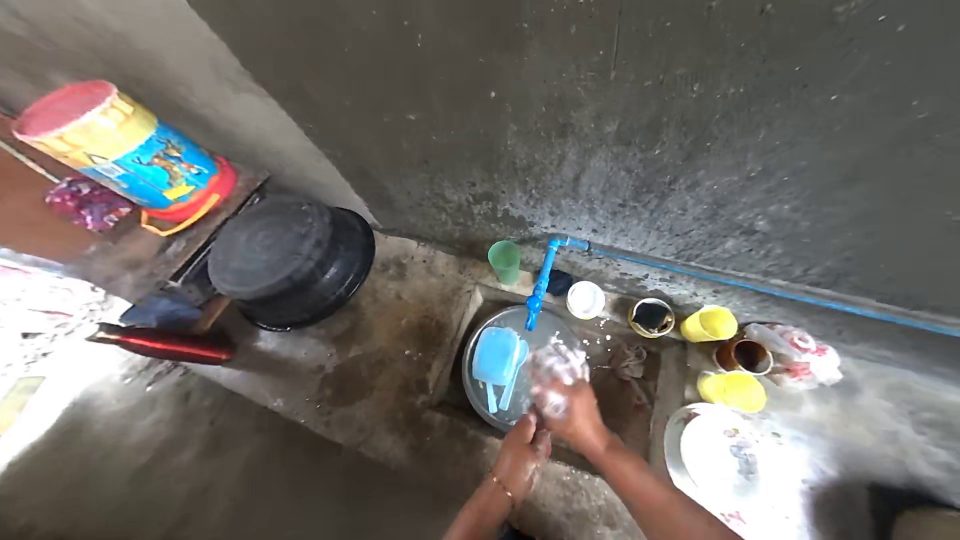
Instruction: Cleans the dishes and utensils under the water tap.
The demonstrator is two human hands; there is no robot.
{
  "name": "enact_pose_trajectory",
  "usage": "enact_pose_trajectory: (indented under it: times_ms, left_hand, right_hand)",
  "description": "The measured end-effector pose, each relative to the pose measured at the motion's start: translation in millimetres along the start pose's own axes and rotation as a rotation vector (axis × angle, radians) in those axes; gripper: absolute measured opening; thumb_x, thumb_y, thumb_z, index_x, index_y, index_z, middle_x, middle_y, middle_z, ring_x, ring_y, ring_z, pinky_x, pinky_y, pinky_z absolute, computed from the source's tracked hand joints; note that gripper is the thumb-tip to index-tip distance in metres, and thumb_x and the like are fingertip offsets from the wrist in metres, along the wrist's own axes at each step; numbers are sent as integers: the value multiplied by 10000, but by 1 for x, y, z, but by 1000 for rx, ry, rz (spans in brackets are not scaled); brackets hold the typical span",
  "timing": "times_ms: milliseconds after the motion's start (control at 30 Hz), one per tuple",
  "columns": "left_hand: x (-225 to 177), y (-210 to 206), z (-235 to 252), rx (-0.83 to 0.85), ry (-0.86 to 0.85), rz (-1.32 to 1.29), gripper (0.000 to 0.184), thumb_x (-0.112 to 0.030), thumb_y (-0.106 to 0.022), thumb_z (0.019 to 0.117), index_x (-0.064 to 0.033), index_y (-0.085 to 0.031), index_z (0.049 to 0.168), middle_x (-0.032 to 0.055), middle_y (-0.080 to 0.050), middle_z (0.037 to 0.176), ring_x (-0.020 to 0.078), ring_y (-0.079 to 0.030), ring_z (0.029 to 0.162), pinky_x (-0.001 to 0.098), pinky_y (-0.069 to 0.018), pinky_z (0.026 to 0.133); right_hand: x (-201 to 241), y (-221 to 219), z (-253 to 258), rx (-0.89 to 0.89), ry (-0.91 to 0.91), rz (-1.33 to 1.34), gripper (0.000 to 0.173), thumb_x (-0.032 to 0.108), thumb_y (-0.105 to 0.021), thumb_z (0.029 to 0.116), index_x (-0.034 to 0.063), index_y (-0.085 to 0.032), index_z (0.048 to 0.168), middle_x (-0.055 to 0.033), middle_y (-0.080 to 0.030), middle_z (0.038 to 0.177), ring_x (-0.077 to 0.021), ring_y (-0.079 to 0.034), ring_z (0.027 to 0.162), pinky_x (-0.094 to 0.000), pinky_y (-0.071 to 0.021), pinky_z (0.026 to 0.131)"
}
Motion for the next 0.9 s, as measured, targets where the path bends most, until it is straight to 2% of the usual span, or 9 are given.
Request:
enact_pose_trajectory:
  times_ms: [167, 267, 333, 433, 533, 600, 667, 800, 900]
  left_hand:
    - [5, -9, -10, 103, 18, 136, 337, -173, -402, 1088, 0, -542, 1342, 76, -585, 949, 116, -514, 711, 297, -466, 662]
    - [17, -13, -13, 73, 57, -131, 370, -229, -319, 1115, -60, -637, 1202, -64, -457, 661, 31, -399, 502, 203, -368, 476]
    - [26, -10, -13, 62, 106, -235, 541, -349, -211, 1124, -69, -673, 1098, -101, -417, 597, 14, -366, 468, 187, -347, 457]
    - [19, -8, -14, -10, 140, -178, 393, -303, -278, 1129, -55, -571, 1043, -36, -478, 716, 45, -458, 528, 205, -440, 511]
    - [3, -13, -14, -15, 103, -120, 293, -226, -352, 1123, -8, -529, 1206, 16, -543, 816, 53, -487, 531, 206, -451, 490]
    - [-4, -14, -14, -29, 10, -101, 232, -124, -420, 1077, 10, -535, 1227, -2, -513, 766, 51, -456, 555, 223, -416, 515]
    - [-3, -13, -15, 0, -52, -33, 225, -76, -463, 1031, 32, -545, 1211, 8, -517, 754, 72, -480, 587, 258, -446, 565]
    - [5, -24, -19, 88, -104, -48, 234, -142, -405, 1064, -8, -519, 1218, -25, -468, 711, 61, -441, 526, 237, -423, 499]
    - [3, -19, -20, 56, -77, -13, 261, -128, -426, 1066, 18, -515, 1263, 0, -490, 737, 81, -472, 556, 261, -454, 535]
  right_hand:
    - [-40, 9, 15, 74, -331, -16, 254, 114, -683, 918, -50, -749, 1100, -231, -723, 1143, -373, -684, 1118, -533, -525, 1013]
    - [-77, 26, 34, -223, -747, 544, 269, 98, -456, 1073, -75, -658, 1114, -117, -707, 946, -154, -673, 778, -323, -584, 731]
    - [-71, 39, 41, -354, -874, 903, 426, 246, -299, 1134, -22, -629, 1167, -103, -704, 959, -189, -686, 785, -377, -600, 709]
    - [-28, 53, 44, -335, -747, 1108, 504, 306, -184, 1130, 20, -567, 1291, -95, -678, 1174, -208, -687, 984, -420, -594, 831]
    - [19, 49, 27, -113, -304, 701, 422, 163, -364, 1051, -103, -560, 1314, -151, -622, 1358, -153, -611, 1211, -325, -507, 1038]
    - [40, 32, 9, 79, -56, 170, 323, 138, -584, 968, -61, -713, 1187, -193, -672, 1321, -316, -574, 1333, -535, -357, 1195]
    - [32, 13, -1, 121, 132, -117, 246, 271, -643, 938, 104, -802, 1023, -99, -740, 1225, -364, -626, 1272, -703, -353, 1123]
    - [-2, 24, 20, 195, -261, 164, 240, 118, -714, 893, 16, -759, 1106, -126, -753, 1111, -236, -710, 1069, -464, -542, 1011]
    - [15, 18, 7, 223, -103, 88, 278, 162, -672, 944, 27, -758, 1171, -115, -715, 1276, -262, -630, 1274, -520, -398, 1174]
Point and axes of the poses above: each hand's wrist, its own z-axis towards the middle knuckle, its own y-axis out of the back of the hand, x = y × z, the point moved 4 cm from there along z, towards the middle knuckle
